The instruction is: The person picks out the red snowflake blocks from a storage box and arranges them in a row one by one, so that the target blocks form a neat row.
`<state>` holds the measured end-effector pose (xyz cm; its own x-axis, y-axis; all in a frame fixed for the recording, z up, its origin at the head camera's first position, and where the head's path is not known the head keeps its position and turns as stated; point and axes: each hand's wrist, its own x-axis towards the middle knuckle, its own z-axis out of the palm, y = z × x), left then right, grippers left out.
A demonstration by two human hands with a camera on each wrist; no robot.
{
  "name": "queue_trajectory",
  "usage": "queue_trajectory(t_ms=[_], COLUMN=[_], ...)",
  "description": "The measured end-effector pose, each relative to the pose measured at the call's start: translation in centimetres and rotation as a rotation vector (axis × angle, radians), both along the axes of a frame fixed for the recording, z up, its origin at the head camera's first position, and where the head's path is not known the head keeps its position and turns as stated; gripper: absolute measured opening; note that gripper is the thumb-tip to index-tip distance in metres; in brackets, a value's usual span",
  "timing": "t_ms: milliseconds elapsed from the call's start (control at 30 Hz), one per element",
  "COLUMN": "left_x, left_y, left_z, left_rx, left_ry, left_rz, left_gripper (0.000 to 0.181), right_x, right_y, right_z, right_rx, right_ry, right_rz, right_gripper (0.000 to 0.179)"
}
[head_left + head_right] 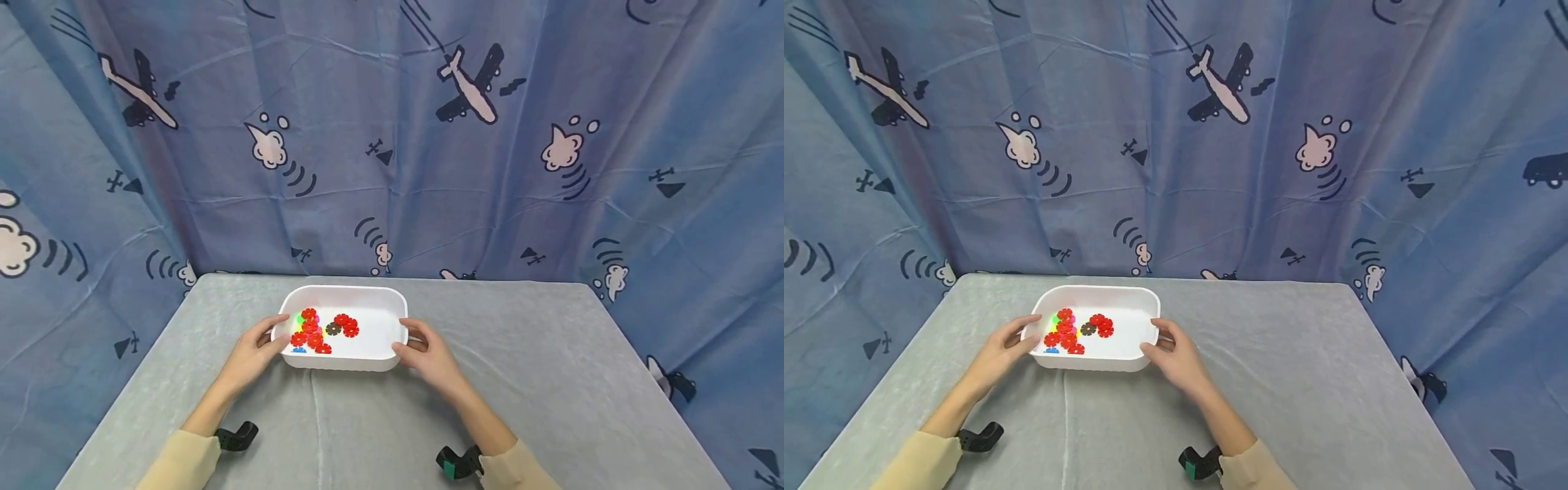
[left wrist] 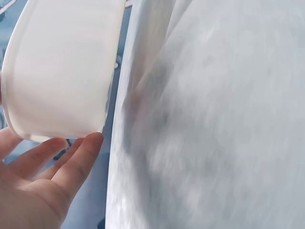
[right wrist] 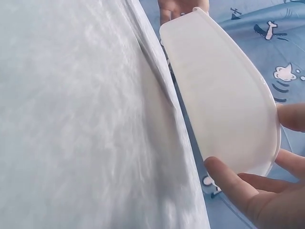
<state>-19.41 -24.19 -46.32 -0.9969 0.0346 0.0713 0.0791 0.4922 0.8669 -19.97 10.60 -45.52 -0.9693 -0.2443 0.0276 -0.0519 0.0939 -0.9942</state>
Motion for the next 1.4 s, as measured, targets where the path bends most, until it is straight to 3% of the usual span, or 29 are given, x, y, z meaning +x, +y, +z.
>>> queue_trajectory(t_ms=[400, 700, 1100, 1400], left_x=[1.1, 1.6, 1.3, 1.4], left_y=[3.1, 4.3, 4.5, 4.5], left_z=[-0.6, -1.7, -2.6, -2.5], left_rx=[0.043, 0.091, 0.084, 0.096], left_ry=[0.02, 0.047, 0.036, 0.015], left_rz=[-0.021, -0.029, -0.036, -0.049], left_gripper=[0.047, 0.045, 0.044, 0.041], right_x=[1.9, 1.8, 1.2, 1.3], right_y=[3.2, 4.5, 5.0, 5.4], right_z=[0.0, 0.5, -0.2, 0.1], right_rx=[0.087, 0.232, 0.283, 0.305], right_ry=[-0.012, -0.031, -0.025, -0.042], right_rz=[-0.014, 0.012, -0.002, 0.005], right_gripper=[0.057, 0.06, 0.06, 0.065])
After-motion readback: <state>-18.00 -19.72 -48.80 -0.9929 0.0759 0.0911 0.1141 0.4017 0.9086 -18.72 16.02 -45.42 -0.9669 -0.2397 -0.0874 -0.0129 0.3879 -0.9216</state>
